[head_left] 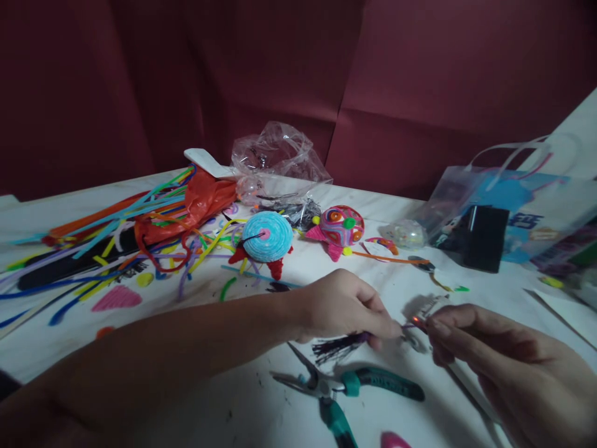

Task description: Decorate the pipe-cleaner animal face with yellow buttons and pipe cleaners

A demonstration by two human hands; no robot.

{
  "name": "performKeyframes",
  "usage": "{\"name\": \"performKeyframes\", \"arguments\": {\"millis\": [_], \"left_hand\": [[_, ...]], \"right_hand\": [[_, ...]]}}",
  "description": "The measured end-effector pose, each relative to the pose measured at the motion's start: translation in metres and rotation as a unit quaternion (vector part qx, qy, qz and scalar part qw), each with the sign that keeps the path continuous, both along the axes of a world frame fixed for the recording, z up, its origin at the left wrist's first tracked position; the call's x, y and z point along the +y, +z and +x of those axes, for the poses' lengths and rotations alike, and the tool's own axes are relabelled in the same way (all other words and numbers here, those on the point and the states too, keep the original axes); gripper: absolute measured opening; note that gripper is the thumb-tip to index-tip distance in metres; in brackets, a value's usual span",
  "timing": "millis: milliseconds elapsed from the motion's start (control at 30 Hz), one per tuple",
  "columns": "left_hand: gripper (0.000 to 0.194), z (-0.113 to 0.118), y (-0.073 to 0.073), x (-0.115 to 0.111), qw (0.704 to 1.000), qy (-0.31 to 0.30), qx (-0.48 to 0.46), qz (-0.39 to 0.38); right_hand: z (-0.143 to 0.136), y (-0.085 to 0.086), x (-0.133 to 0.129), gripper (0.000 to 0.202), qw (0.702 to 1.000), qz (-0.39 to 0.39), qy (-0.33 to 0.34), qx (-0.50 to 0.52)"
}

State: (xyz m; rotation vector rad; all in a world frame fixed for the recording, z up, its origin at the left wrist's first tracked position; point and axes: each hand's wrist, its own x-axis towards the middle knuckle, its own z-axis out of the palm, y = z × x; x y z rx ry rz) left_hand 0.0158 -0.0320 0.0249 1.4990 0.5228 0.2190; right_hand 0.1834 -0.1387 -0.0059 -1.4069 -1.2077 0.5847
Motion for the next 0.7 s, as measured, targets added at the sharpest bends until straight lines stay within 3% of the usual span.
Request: {"name": "performKeyframes", "arguments": {"millis": [133,267,367,433,467,567,633,700], "left_hand": [[0.011,0.003,-0.01,0.005,0.993,0.023,0.044,0.111],[0.012,0.005,-0.018,0.009,0.981,0.024,0.075,0.175],[0.012,0.005,-0.023,0.014,0.969,0.038,0.082,0.23],[0.012,0.007,-0.027,0.017,0.963,0.054,0.081,0.251],[0.013,0.008,-0.029,0.018,0.963,0.062,0.078,0.251],[0.014,0.014,-0.036,0.018,0.967,0.076,0.062,0.235],[0.015,0.019,-0.041,0.017,0.968,0.079,0.055,0.231],[0.015,0.022,-0.047,0.016,0.963,0.082,0.065,0.25]], "right_hand": [[0.0,0.003,0.007,0.046,0.997,-0.074,-0.02,-0.016],[0.011,0.0,0.01,0.05,0.99,-0.126,-0.015,-0.056],[0.028,-0.005,0.006,0.049,0.976,-0.122,-0.055,-0.171],[0.045,-0.013,-0.001,0.047,0.937,-0.095,-0.096,-0.322],[0.055,-0.019,-0.004,0.047,0.904,-0.084,-0.116,-0.404],[0.08,-0.039,-0.013,0.046,0.833,-0.081,-0.108,-0.537],[0.089,-0.049,-0.016,0.04,0.814,-0.103,-0.07,-0.568],[0.09,-0.054,-0.016,0.04,0.817,-0.123,-0.048,-0.562]]}}
